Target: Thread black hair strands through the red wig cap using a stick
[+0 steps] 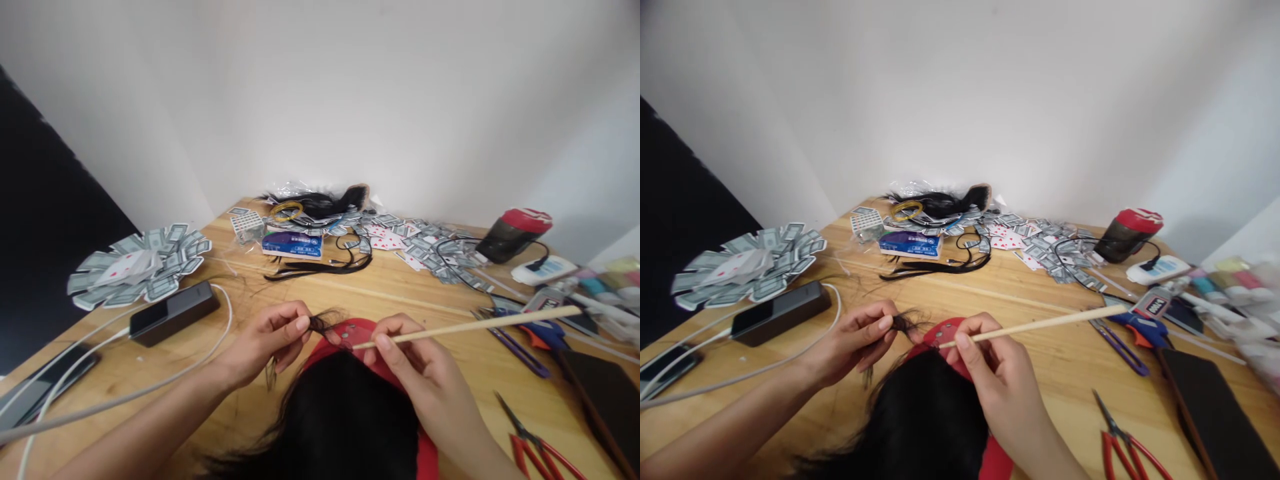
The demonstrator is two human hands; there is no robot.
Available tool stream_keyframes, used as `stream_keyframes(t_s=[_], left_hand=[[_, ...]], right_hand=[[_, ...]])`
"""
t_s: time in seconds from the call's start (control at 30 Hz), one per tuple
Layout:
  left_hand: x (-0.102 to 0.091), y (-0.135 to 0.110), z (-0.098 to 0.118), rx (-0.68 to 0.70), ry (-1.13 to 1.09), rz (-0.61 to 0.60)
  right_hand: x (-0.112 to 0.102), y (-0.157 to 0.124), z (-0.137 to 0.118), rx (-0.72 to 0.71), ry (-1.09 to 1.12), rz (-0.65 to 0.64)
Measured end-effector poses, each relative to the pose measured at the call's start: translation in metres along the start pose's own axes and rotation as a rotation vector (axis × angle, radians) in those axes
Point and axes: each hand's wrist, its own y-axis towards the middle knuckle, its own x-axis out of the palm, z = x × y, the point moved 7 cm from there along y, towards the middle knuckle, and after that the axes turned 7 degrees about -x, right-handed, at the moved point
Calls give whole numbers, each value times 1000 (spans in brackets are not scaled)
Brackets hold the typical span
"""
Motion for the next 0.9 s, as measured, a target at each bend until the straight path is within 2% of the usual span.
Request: stream_keyframes(t_s=[0.2, 0.63, 0.9], left_hand=[[1, 0, 2, 22, 10, 10], [2, 5, -2, 14, 105, -30], [7, 4, -3, 2, 154, -79]], right_hand=[[3, 0, -2, -19, -17, -22], [-2, 0, 4, 56, 82, 9], [-4, 0, 8, 108, 10, 49]])
